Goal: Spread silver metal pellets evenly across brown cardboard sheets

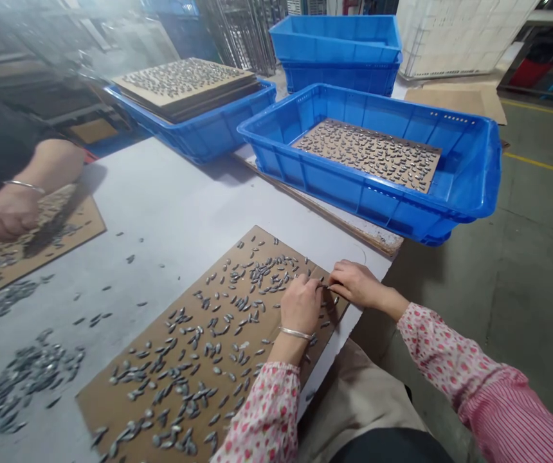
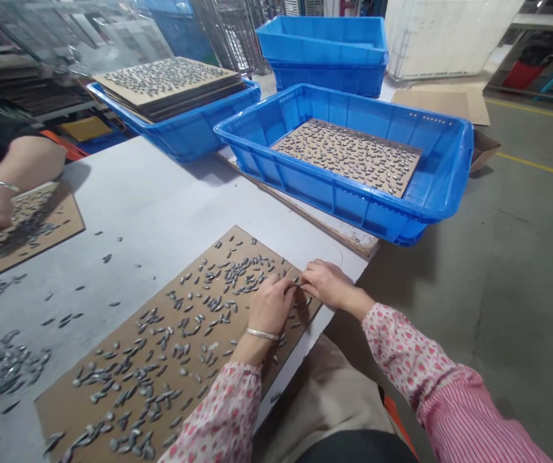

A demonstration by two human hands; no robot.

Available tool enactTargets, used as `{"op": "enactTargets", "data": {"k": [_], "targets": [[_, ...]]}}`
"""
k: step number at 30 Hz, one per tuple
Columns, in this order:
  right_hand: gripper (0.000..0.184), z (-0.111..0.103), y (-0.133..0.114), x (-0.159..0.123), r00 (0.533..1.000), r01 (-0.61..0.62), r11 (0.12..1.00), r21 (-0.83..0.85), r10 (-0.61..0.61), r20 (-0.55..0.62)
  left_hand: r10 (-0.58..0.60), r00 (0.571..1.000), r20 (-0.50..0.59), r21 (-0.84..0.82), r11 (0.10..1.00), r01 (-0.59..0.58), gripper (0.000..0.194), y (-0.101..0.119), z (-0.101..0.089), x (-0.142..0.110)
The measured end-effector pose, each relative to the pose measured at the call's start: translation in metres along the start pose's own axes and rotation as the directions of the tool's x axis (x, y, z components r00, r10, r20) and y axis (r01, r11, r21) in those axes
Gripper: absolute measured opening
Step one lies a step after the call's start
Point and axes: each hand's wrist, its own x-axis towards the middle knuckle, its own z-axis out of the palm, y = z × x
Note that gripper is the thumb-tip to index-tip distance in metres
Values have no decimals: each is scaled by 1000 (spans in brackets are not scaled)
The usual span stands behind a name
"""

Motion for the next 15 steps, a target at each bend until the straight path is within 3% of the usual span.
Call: {"op": "enactTargets", "data": {"k": [8, 15], "targets": [[10, -6, 4, -11, 994, -16, 1000, 24, 13, 104, 15, 986, 167, 25, 999, -19, 23, 8, -17, -10], [12, -3, 4, -2, 977, -140, 990, 6, 137, 163, -39, 995, 89, -4, 999, 40, 17, 0, -8, -10]]}}
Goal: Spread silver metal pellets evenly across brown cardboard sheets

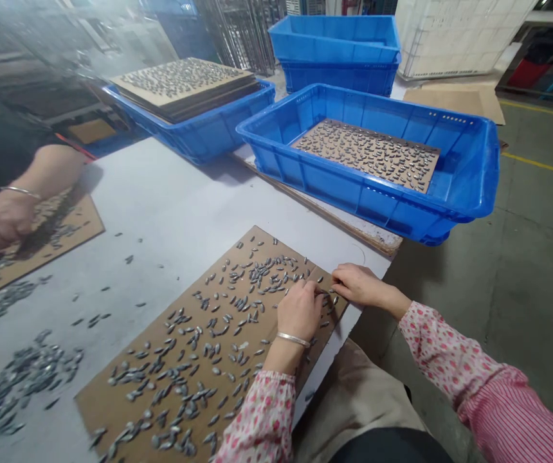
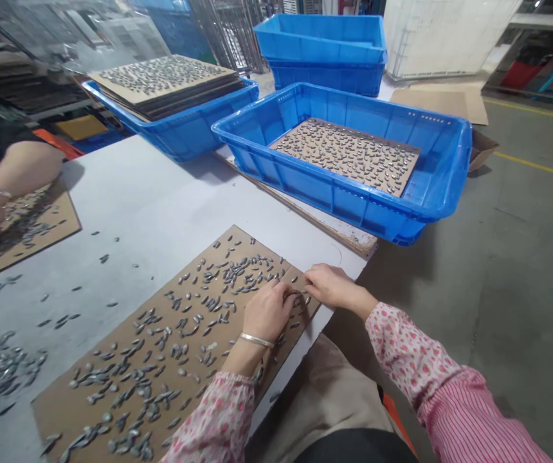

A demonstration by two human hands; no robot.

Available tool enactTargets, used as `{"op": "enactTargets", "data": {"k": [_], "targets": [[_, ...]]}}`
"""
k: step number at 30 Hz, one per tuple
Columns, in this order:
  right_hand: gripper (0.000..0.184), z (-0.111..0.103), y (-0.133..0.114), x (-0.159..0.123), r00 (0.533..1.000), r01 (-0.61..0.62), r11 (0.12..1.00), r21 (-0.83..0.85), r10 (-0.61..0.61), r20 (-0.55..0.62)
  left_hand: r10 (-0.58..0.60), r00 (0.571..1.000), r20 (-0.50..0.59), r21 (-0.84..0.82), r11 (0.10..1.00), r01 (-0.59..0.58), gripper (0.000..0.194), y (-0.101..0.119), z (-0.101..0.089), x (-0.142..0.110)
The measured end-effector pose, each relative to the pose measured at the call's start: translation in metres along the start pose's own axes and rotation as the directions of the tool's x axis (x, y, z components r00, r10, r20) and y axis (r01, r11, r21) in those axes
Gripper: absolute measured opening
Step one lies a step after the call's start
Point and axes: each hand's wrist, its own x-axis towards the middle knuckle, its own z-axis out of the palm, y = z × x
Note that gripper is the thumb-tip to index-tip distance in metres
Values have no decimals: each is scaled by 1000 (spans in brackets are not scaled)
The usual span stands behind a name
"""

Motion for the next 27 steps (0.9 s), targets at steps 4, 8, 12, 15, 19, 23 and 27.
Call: {"op": "enactTargets", "data": {"k": [4, 8, 12, 15, 19, 23, 27], "targets": [[8, 7, 5, 10, 997, 14, 997, 77, -8, -79, -26, 998, -59, -39, 999, 23, 19, -9, -3, 0], [12, 10, 1, 23, 991, 61, 993, 101, -48, -128, -35, 999, -28, 12, 999, 35, 20, -7, -10, 3], [10, 2, -7, 26, 997, 56, 998, 21, -54, -56, 13, 1000, 25, 89, 996, -15, 24, -4, -10, 6], [13, -6, -6, 22, 998, 58, 998, -13, -58, -4, 54, 998, 16, 128, 990, -55, 25, -3, -6, 7], [11, -8, 0, 19, 999, -14, 1000, -15, 14, 37, 53, 999, -12, 136, 989, -51, 24, -2, 1, 6], [13, -9, 2, 22, 993, -101, 995, 16, 100, 56, 0, 998, -58, 48, 999, 3, 23, -12, 5, 4], [14, -7, 3, 26, 996, -87, 995, 55, 85, 28, -89, 988, -126, -38, 996, 85, 22, -27, -8, -3]]}}
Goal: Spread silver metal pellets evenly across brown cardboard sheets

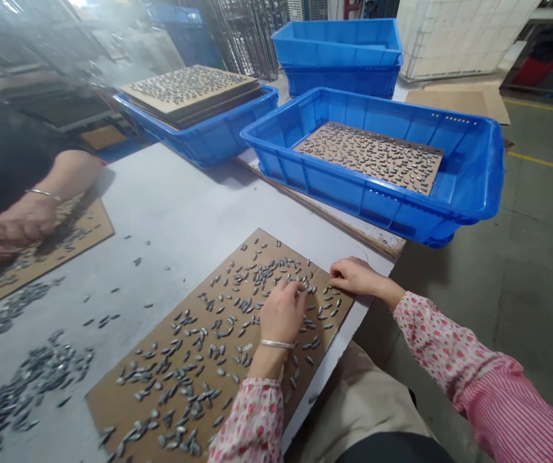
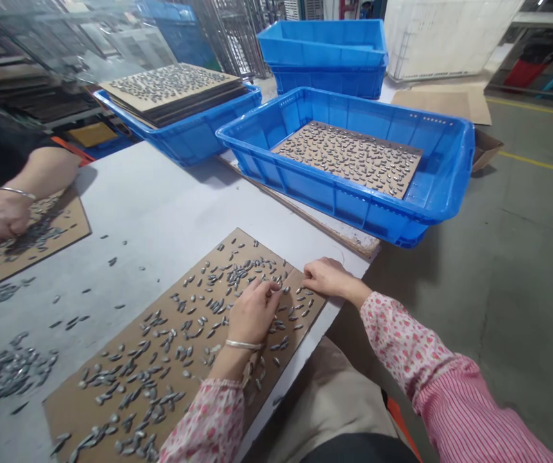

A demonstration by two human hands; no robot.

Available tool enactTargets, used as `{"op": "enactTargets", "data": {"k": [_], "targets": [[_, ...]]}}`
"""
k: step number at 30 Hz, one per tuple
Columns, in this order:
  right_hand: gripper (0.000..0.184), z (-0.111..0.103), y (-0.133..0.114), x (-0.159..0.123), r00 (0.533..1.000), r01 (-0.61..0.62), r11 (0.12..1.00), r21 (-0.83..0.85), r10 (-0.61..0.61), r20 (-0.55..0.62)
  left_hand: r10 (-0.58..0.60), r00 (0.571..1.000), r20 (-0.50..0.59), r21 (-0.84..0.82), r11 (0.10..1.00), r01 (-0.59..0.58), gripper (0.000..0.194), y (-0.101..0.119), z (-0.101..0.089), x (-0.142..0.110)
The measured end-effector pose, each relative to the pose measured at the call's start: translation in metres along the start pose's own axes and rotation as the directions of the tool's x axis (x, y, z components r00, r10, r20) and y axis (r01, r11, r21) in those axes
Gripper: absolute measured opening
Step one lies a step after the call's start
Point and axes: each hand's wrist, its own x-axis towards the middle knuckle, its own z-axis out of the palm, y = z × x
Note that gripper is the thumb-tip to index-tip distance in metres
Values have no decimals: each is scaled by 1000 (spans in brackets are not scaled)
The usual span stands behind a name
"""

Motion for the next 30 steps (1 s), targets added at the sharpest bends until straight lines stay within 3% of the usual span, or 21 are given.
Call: {"op": "enactTargets", "data": {"k": [5, 10, 16, 20, 23, 26, 30], "targets": [[13, 8, -7, 13, 979, 193, 980, 41, -190, -80, -5, 997, 73, 14, 1000, 4, 20, 6, -17, -3], [8, 8, -24, 20, 943, 333, 940, -71, -333, 12, 24, 999, 38, 48, 999, -26, 21, 8, -3, -1], [9, -1, -25, 15, 945, 328, 935, -133, -325, 50, -4, 997, 72, 31, 1000, 2, 18, -4, -1, -4], [15, -5, -17, 13, 957, 291, 940, -180, -288, 43, -17, 991, 133, 30, 999, 13, 15, -2, -10, -5], [14, -6, -13, 12, 970, 241, 953, -186, -244, 5, -23, 993, 118, 36, 999, 19, 17, 3, -13, -4], [9, -6, -10, 11, 971, 232, 959, -161, -239, -27, -16, 994, 106, 62, 998, 10, 19, 7, -11, -2], [7, -1, -4, 13, 965, 261, 963, -59, -260, 24, 21, 992, 123, 78, 996, -31, 24, 11, -5, 0]]}}
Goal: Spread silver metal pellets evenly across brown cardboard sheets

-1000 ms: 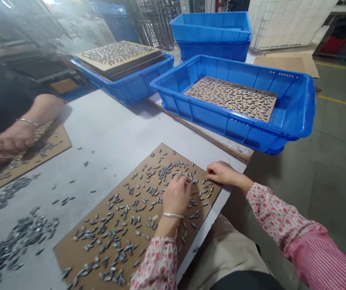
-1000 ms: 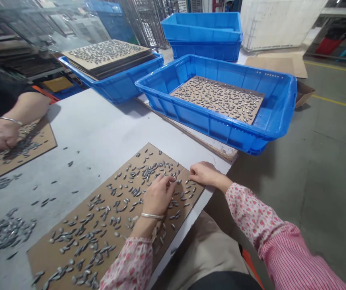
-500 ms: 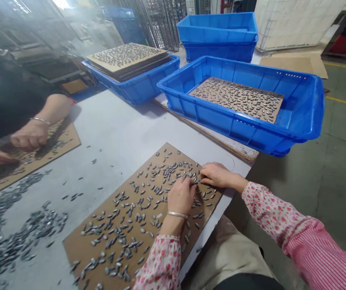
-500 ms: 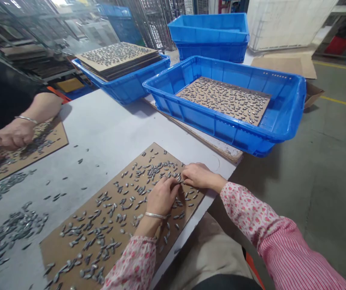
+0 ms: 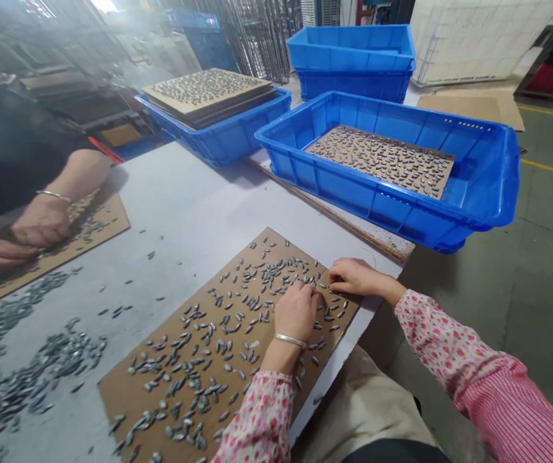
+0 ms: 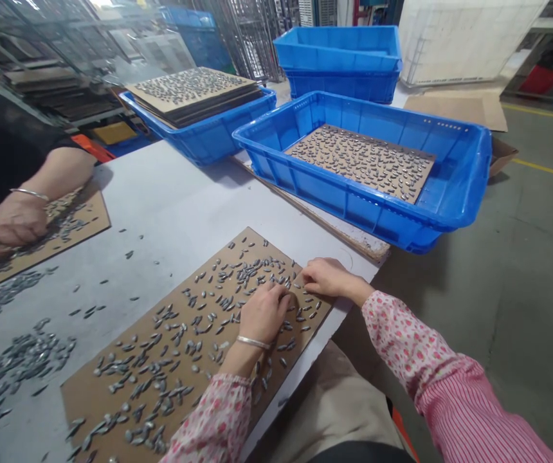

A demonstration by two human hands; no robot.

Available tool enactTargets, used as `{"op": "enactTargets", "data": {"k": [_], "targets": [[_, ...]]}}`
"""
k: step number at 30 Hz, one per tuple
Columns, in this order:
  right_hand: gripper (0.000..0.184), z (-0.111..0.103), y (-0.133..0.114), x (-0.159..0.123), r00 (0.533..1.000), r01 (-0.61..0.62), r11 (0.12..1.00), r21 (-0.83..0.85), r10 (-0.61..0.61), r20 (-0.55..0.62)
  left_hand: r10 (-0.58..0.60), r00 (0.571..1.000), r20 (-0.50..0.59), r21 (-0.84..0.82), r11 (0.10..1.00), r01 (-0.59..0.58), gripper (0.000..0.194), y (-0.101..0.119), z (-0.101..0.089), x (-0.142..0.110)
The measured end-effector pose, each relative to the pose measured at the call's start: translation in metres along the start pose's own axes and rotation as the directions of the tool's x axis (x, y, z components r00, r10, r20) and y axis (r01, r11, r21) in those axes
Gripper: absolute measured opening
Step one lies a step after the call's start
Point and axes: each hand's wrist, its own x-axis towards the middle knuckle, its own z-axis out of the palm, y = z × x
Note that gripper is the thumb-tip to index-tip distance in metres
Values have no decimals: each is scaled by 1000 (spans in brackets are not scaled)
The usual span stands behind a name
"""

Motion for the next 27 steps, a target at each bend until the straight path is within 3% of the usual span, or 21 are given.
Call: {"op": "enactTargets", "data": {"k": [4, 12, 16, 19, 22, 27], "targets": [[13, 10, 1, 7, 998, -13, 999, 52, 16, -63, 50, 998, 36, -12, 999, -49, 25, 1, 6, 2], [13, 9, -13, 18, 1000, -23, 1000, -5, 23, -14, -78, 989, -129, -74, 995, 69, 23, -12, 5, 2], [12, 9, -11, 22, 995, -99, 994, 44, 100, -19, -84, 990, -117, -38, 996, 80, 22, -7, -2, 5], [11, 10, -8, 25, 985, -134, 983, 129, 146, -91, -43, 992, -115, 12, 999, 45, 20, -4, 0, 9], [18, 11, -5, 27, 982, -99, 978, 181, 125, -139, -11, 995, -96, 34, 999, 14, 20, -4, 5, 11], [10, 5, -4, 29, 997, -50, 990, 129, 58, -60, -11, 995, -99, 33, 999, 15, 21, -7, 9, 9]]}}
